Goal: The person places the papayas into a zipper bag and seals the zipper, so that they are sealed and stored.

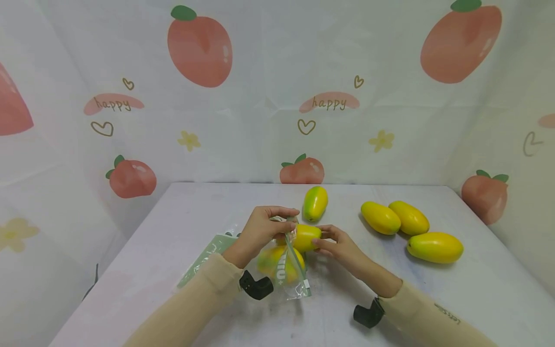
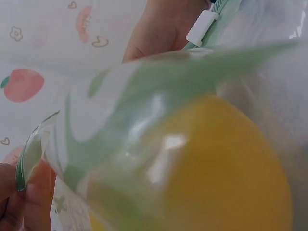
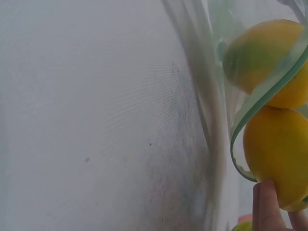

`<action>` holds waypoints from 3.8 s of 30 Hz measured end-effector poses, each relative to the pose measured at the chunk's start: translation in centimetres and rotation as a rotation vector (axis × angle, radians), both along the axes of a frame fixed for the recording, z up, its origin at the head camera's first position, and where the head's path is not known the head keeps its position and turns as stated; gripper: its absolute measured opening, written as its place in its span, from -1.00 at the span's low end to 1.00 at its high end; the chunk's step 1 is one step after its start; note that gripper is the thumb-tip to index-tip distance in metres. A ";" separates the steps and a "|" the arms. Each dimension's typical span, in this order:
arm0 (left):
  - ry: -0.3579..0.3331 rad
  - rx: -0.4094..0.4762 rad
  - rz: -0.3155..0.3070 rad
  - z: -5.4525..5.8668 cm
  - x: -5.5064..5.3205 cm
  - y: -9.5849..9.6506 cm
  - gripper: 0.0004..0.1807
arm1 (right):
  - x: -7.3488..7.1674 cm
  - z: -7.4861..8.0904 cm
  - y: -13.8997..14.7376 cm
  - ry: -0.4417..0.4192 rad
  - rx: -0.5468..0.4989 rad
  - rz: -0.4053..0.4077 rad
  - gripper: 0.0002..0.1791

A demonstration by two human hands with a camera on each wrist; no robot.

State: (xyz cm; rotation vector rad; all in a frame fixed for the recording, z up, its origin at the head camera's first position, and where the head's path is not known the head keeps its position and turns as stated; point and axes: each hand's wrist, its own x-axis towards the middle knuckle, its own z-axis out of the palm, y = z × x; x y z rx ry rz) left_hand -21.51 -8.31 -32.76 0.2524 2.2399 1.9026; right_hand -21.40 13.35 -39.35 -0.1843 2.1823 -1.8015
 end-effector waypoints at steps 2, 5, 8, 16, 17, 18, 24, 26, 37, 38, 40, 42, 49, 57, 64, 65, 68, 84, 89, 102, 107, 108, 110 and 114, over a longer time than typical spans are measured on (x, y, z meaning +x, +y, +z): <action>0.002 0.001 0.003 0.1 0.0 0.0 -0.72 | 0.1 0.1 -0.1 0.002 0.000 -0.006 -0.44; 0.008 0.001 0.003 0.1 0.0 0.0 -0.73 | 0.2 0.3 -0.2 0.006 0.003 -0.009 -0.45; 0.003 0.000 0.004 0.2 0.1 0.0 -0.72 | 0.3 0.4 -0.2 0.012 0.006 -0.004 -0.45; 0.002 0.006 -0.008 0.1 0.0 0.0 -0.70 | 0.4 0.3 -0.7 0.021 -0.039 -0.006 -0.47; 0.002 0.007 -0.008 0.0 0.0 0.1 -0.70 | 0.4 0.3 -0.8 0.024 -0.042 -0.004 -0.47; 0.001 0.008 -0.007 0.0 0.0 0.1 -0.70 | 0.4 0.3 -0.8 0.027 -0.042 0.000 -0.47; -0.002 0.024 -0.007 0.0 -0.1 0.2 -0.69 | 0.6 0.4 -1.2 0.038 -0.020 0.002 -0.49; 0.000 0.027 -0.009 0.0 -0.1 0.2 -0.69 | 0.6 0.4 -1.3 0.046 -0.004 0.000 -0.49; 0.018 0.018 0.001 0.0 -0.1 0.1 -0.71 | 0.7 0.3 -1.5 0.089 0.042 0.003 -0.48; 0.020 0.017 0.001 0.1 -0.1 0.1 -0.71 | 0.7 0.3 -1.5 0.092 0.046 0.007 -0.47; 0.023 0.016 0.002 0.1 -0.2 0.0 -0.71 | 0.9 0.3 -1.5 0.114 0.054 0.020 -0.45; 0.023 0.008 0.006 0.2 -0.2 -0.1 -0.72 | 1.0 0.2 -1.4 0.139 0.052 0.046 -0.42; 0.010 0.004 0.006 0.2 -0.3 -0.1 -0.73 | 1.2 0.2 -1.2 0.175 0.009 0.126 -0.30; 0.011 -0.003 0.016 0.2 -0.3 0.0 -0.73 | 1.3 0.3 -1.2 0.192 0.021 0.159 -0.28; 0.011 -0.001 0.022 0.2 -0.3 0.1 -0.74 | 1.3 0.3 -1.2 0.188 0.020 0.180 -0.30; 0.011 0.001 0.021 0.2 -0.3 0.1 -0.73 | 1.4 0.3 -1.2 0.186 0.018 0.183 -0.30; 0.014 0.008 0.015 0.2 -0.3 0.0 -0.73 | 1.4 0.3 -1.3 0.184 0.012 0.191 -0.30; -0.001 0.009 0.030 0.3 -0.4 0.0 -0.73 | 1.5 0.5 -1.4 0.204 0.000 0.238 -0.32; 0.005 -0.001 0.030 0.3 -0.3 -0.1 -0.72 | 1.5 0.7 -1.4 0.228 -0.002 0.265 -0.34; -0.001 0.017 0.041 0.5 -0.2 -0.6 -0.68 | 1.1 0.9 -0.8 0.241 0.062 0.250 -0.40; -0.004 0.029 0.046 0.5 -0.2 -0.7 -0.66 | 1.0 0.8 -0.5 0.245 0.058 0.244 -0.41; -0.004 0.032 0.046 0.4 -0.2 -0.7 -0.66 | 1.0 0.8 -0.4 0.247 0.058 0.243 -0.41; -0.010 0.034 0.047 0.4 -0.3 -0.7 -0.65 | 1.0 0.7 -0.2 0.248 0.062 0.240 -0.41; 0.001 0.033 0.046 0.4 -0.2 -0.8 -0.66 | 0.9 0.4 0.0 0.252 0.075 0.225 -0.42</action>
